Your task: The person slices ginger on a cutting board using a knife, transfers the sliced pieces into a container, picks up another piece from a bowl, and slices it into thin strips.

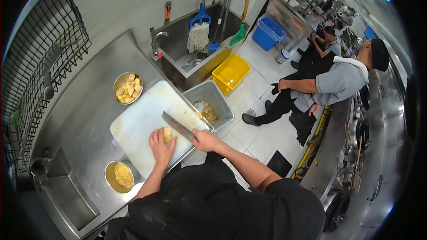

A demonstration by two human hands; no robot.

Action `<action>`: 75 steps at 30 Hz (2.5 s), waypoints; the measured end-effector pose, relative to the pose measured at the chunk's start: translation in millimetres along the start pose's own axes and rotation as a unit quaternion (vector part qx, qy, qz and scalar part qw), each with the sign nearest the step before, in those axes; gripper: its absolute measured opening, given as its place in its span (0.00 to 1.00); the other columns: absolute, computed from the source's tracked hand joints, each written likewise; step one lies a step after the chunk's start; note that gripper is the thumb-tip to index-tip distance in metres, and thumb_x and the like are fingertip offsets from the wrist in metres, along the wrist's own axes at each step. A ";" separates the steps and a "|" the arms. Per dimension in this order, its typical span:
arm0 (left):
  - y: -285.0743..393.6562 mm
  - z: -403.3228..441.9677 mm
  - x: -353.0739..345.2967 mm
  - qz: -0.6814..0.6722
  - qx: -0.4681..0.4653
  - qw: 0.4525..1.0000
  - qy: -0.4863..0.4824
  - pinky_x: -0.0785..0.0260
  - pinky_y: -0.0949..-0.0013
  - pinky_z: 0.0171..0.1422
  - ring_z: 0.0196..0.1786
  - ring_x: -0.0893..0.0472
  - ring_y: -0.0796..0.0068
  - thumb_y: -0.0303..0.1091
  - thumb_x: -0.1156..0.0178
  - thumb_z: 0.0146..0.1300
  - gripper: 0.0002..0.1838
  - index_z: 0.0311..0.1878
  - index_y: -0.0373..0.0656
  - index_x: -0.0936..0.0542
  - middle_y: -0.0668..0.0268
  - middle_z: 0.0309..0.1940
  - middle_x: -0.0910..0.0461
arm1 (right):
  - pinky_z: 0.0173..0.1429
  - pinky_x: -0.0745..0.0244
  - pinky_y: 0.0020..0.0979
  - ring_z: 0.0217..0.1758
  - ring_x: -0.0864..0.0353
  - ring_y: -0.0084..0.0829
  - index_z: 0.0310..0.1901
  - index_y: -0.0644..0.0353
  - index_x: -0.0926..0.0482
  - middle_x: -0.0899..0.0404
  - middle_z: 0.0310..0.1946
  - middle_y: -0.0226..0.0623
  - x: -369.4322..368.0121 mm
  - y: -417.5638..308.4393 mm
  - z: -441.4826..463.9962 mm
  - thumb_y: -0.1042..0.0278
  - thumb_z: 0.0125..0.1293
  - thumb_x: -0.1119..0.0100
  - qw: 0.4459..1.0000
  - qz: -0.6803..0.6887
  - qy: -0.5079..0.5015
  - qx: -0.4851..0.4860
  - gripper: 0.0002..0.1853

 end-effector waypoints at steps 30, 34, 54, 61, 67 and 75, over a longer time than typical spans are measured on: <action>-60.7 35.6 -1.2 -0.117 0.141 0.965 -0.188 0.27 0.59 0.59 0.49 0.20 0.58 0.26 0.43 0.70 0.12 0.54 0.38 0.17 0.55 0.42 0.17 | 0.52 0.23 0.61 0.44 0.16 0.69 0.49 0.71 0.28 0.17 0.36 0.70 17.6 3.8 26.3 0.62 0.73 0.47 0.994 -0.009 -0.043 0.102 0.17; -66.1 35.0 7.6 -0.126 0.138 0.976 -0.111 0.27 0.60 0.60 0.50 0.20 0.59 0.23 0.46 0.72 0.11 0.53 0.38 0.17 0.55 0.44 0.18 | 0.52 0.23 0.61 0.43 0.17 0.69 0.48 0.70 0.28 0.17 0.36 0.70 20.7 -1.2 24.1 0.63 0.73 0.47 0.995 -0.002 -0.038 0.088 0.15; -31.2 21.2 36.0 -0.209 0.148 0.966 -0.025 0.23 0.59 0.58 0.49 0.16 0.56 0.24 0.34 0.65 0.06 0.43 0.38 0.13 0.60 0.44 0.13 | 0.55 0.24 0.61 0.47 0.16 0.67 0.54 0.69 0.29 0.16 0.40 0.69 19.6 -2.6 23.2 0.62 0.73 0.48 0.995 -0.054 -0.050 0.060 0.18; -25.9 3.8 23.9 -0.097 0.117 0.988 -0.030 0.26 0.57 0.63 0.56 0.21 0.56 0.31 0.31 0.64 0.09 0.46 0.39 0.13 0.61 0.50 0.15 | 0.54 0.24 0.61 0.45 0.16 0.68 0.53 0.69 0.30 0.16 0.39 0.69 19.1 -1.9 24.3 0.62 0.74 0.49 0.995 -0.051 -0.049 0.070 0.17; 12.7 11.6 24.0 0.008 0.029 0.999 0.044 0.29 0.56 0.69 0.64 0.22 0.53 0.37 0.31 0.66 0.20 0.58 0.37 0.16 0.59 0.59 0.18 | 0.54 0.23 0.61 0.45 0.16 0.67 0.52 0.69 0.30 0.16 0.39 0.68 21.0 -5.3 22.8 0.62 0.74 0.49 0.994 -0.051 -0.055 0.075 0.16; -1.1 2.2 -12.8 -0.008 0.007 0.999 -0.030 0.33 0.55 0.75 0.71 0.25 0.56 0.39 0.36 0.71 0.25 0.67 0.38 0.22 0.56 0.70 0.23 | 0.52 0.24 0.63 0.45 0.16 0.67 0.51 0.66 0.29 0.16 0.38 0.67 20.7 -6.4 16.9 0.63 0.74 0.49 0.995 -0.059 -0.043 0.068 0.14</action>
Point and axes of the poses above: each hand's wrist, its own z-axis towards the middle knuckle, its own x-axis out of the back of the hand, y = z × x, the point moved 9 cm from there along z, towards the middle knuckle
